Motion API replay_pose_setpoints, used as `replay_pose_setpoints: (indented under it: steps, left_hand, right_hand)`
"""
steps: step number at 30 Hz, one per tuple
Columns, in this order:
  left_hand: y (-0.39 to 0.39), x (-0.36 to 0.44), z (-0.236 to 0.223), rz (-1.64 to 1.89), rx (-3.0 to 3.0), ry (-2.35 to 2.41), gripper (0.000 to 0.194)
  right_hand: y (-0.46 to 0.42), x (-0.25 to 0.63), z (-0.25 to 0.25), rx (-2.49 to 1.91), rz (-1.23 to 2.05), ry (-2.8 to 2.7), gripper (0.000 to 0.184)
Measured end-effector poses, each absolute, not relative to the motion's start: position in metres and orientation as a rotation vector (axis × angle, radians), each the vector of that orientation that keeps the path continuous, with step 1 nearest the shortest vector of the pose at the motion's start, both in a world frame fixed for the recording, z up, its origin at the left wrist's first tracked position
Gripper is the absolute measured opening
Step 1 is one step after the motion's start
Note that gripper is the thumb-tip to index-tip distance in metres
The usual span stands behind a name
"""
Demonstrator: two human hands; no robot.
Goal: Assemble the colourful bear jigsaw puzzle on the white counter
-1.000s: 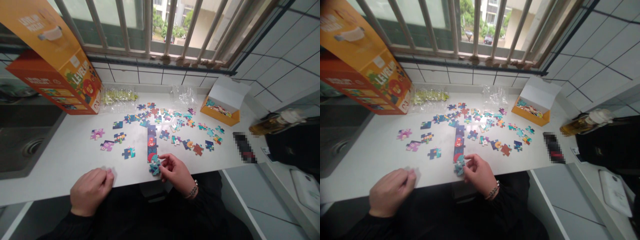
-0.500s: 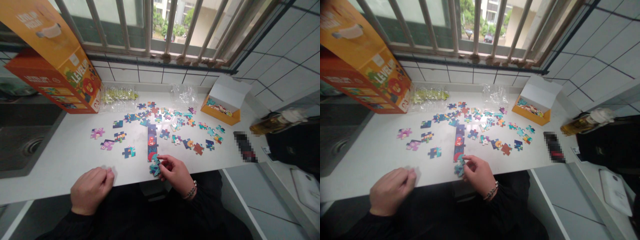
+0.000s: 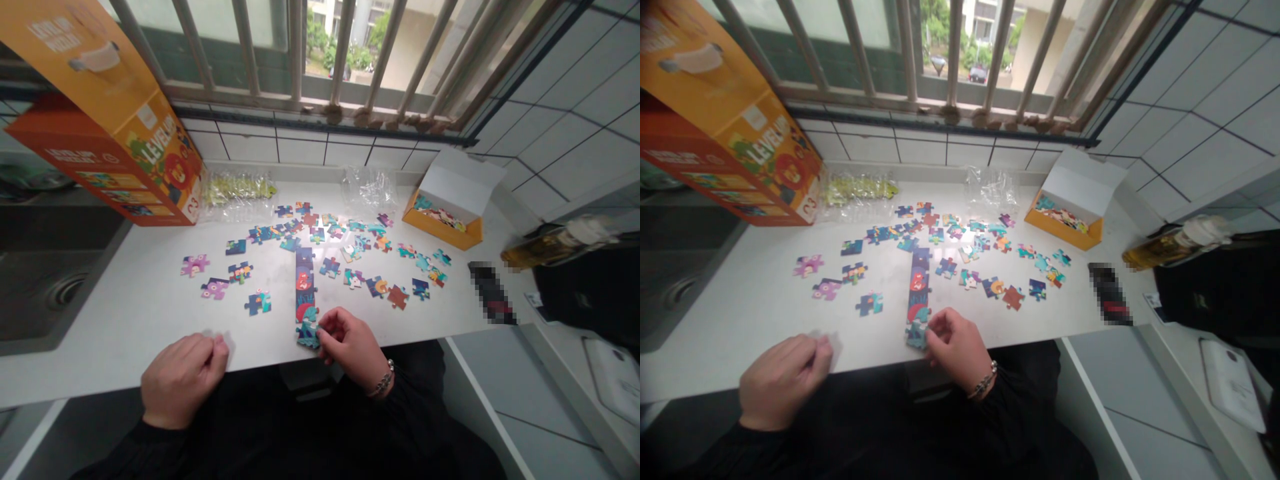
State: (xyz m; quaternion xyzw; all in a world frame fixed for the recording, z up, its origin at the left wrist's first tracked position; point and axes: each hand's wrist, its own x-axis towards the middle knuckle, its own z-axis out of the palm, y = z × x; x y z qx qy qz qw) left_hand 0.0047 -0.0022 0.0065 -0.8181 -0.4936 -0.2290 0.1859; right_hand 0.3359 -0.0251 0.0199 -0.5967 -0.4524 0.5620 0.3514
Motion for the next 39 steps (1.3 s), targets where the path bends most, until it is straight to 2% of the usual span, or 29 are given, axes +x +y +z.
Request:
replay_pose_setpoints:
  steps: [23, 26, 31, 39]
  left_hand:
    - [-0.0027, 0.0044, 0.0054, -0.661, -2.323, -1.368, 0.042]
    - [-0.0030, 0.0036, 0.0046, -0.659, -2.324, -1.384, 0.042]
    - [-0.0035, 0.0016, 0.0014, -0.640, -2.324, -1.414, 0.042]
    - [-0.0026, 0.0045, 0.0058, -0.645, -2.323, -1.393, 0.042]
  right_hand:
    - [-0.0280, 0.3309, 0.0276, -1.781, 1.126, -1.506, 0.025]
    - [-0.0267, 0.3298, 0.0277, -1.768, 1.139, -1.498, 0.022]
    - [-0.0253, 0.3287, 0.0279, -1.718, 1.196, -1.505, 0.006]
    - [-0.0245, 0.3283, 0.0295, -1.709, 1.209, -1.544, 0.011]
